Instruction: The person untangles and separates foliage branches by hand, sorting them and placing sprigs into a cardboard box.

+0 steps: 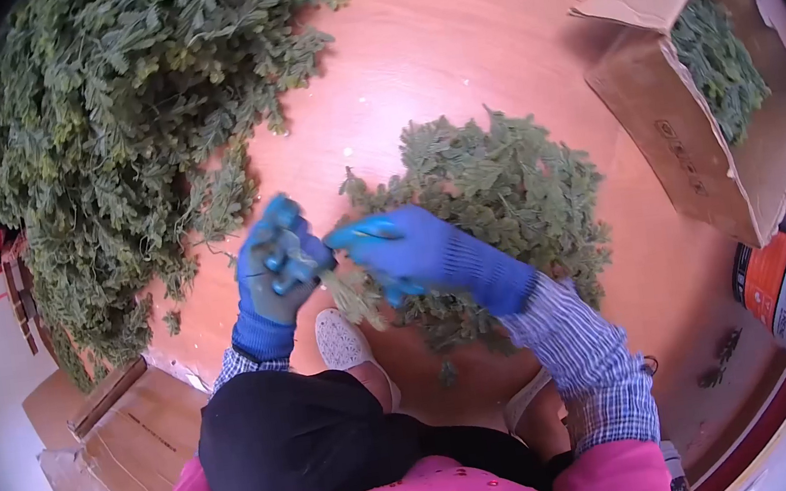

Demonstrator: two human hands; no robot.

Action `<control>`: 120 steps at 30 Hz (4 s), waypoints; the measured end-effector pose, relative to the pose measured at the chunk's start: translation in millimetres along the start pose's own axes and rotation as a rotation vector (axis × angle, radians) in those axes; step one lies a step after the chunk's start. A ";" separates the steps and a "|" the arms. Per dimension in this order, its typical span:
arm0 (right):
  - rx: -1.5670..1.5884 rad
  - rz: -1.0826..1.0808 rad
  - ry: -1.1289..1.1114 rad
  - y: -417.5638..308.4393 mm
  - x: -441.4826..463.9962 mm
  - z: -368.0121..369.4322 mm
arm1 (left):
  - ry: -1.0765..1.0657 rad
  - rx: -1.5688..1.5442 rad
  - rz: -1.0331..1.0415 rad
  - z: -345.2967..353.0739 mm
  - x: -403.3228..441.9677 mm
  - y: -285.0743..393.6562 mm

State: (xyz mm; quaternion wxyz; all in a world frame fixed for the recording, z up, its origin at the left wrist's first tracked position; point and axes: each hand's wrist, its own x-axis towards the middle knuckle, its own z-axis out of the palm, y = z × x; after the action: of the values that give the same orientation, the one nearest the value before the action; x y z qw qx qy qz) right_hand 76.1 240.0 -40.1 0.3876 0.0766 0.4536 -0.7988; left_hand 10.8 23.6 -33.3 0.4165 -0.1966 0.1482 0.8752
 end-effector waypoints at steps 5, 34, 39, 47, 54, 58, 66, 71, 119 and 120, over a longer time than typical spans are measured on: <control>-0.017 -0.125 0.258 1.1 -9.4 4.4 | 0.040 0.312 0.118 -15.0 -13.0 1.6; -1.927 -0.025 0.423 -37.2 -86.9 -22.3 | 1.050 3.006 -0.227 -81.8 -42.4 177.8; -1.780 -0.145 0.453 -34.6 -83.5 -34.7 | 0.533 1.997 0.482 -41.0 -90.3 190.7; -1.592 -0.730 0.503 -86.5 -32.9 4.5 | 0.374 1.556 0.425 34.9 -93.8 152.7; -1.205 -1.178 0.225 -118.6 62.7 19.6 | 0.107 1.349 0.205 58.9 -66.6 116.2; -0.813 -0.446 -0.264 -117.8 80.6 15.0 | -0.045 1.054 0.247 58.5 -48.3 97.1; -0.323 -0.513 -0.252 -85.9 72.3 -4.4 | 0.089 1.247 0.285 17.2 -31.9 82.6; -0.620 -0.435 -0.150 -89.0 70.4 -31.7 | 0.148 1.227 0.175 27.7 -27.1 74.7; -0.521 -0.304 -0.077 -66.1 81.1 -62.1 | 0.231 1.494 0.063 45.2 16.5 70.2; -0.465 -0.351 -0.056 -67.3 83.6 -65.9 | 0.161 1.437 0.047 44.7 16.7 70.8</control>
State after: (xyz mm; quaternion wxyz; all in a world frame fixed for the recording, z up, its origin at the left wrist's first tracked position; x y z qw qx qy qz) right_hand -42.9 265.1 -73.0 0.2628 -0.1158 0.6200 -0.7302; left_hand -64.3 10.6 5.0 0.4116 0.0653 0.7214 0.5531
